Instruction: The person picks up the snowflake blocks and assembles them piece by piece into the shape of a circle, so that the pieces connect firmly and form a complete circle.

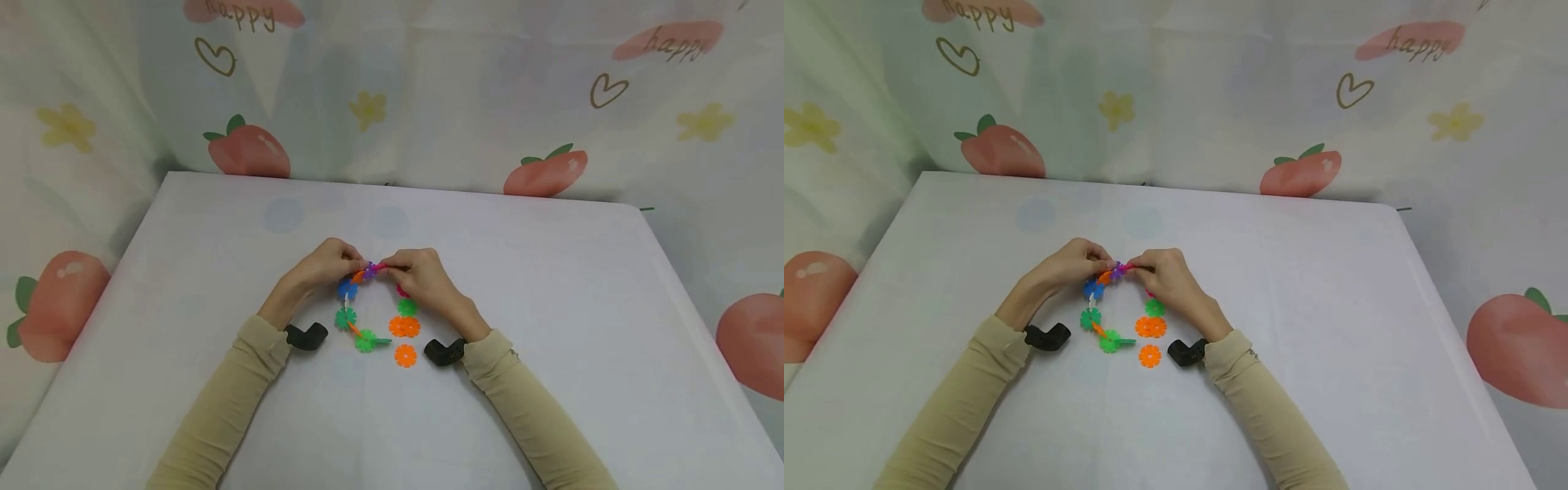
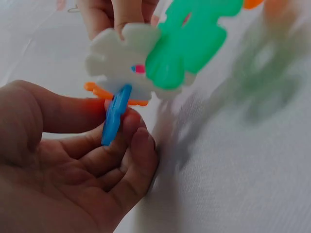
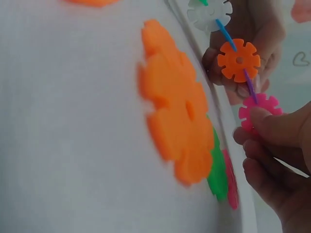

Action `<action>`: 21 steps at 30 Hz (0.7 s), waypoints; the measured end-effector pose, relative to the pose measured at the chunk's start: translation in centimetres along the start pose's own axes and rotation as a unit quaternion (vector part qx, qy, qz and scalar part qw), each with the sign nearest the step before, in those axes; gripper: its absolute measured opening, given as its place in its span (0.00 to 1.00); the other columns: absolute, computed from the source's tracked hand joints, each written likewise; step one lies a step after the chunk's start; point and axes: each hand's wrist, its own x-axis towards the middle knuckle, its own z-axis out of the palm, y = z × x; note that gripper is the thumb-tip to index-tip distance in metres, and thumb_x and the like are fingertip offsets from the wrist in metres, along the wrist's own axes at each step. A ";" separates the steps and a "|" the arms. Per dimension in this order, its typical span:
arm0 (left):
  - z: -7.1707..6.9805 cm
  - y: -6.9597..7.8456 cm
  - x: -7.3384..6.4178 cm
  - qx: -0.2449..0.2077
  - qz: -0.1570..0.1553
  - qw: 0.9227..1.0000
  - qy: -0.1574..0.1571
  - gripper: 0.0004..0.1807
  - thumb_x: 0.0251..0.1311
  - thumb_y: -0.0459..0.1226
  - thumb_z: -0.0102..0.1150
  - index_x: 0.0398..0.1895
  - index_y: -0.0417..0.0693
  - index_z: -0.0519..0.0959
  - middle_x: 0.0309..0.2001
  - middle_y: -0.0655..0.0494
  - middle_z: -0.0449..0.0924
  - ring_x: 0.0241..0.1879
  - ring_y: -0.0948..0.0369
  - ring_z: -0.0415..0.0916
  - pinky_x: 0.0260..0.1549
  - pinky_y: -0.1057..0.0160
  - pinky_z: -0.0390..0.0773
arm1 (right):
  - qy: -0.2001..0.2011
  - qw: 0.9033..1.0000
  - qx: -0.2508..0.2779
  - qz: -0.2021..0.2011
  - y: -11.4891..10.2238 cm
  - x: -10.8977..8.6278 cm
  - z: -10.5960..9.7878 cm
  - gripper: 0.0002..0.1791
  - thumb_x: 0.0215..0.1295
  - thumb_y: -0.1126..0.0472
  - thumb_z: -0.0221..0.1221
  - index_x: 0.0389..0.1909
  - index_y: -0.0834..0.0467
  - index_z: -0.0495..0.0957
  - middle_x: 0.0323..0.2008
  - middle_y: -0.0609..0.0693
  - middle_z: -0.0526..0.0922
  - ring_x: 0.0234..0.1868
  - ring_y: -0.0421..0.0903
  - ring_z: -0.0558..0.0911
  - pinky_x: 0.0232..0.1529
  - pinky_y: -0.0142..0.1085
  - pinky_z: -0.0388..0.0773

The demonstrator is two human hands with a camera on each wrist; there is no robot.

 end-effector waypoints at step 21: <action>-1.6 -1.0 -0.3 -0.011 -0.019 0.999 0.024 0.15 0.75 0.40 0.55 0.49 0.35 0.81 0.36 0.48 0.79 0.33 0.58 0.77 0.33 0.66 0.81 | -0.200 0.970 0.002 0.139 1.7 -0.2 -5.1 0.14 0.63 0.64 0.68 0.50 0.56 0.86 0.46 0.49 0.84 0.47 0.48 0.78 0.53 0.41 0.77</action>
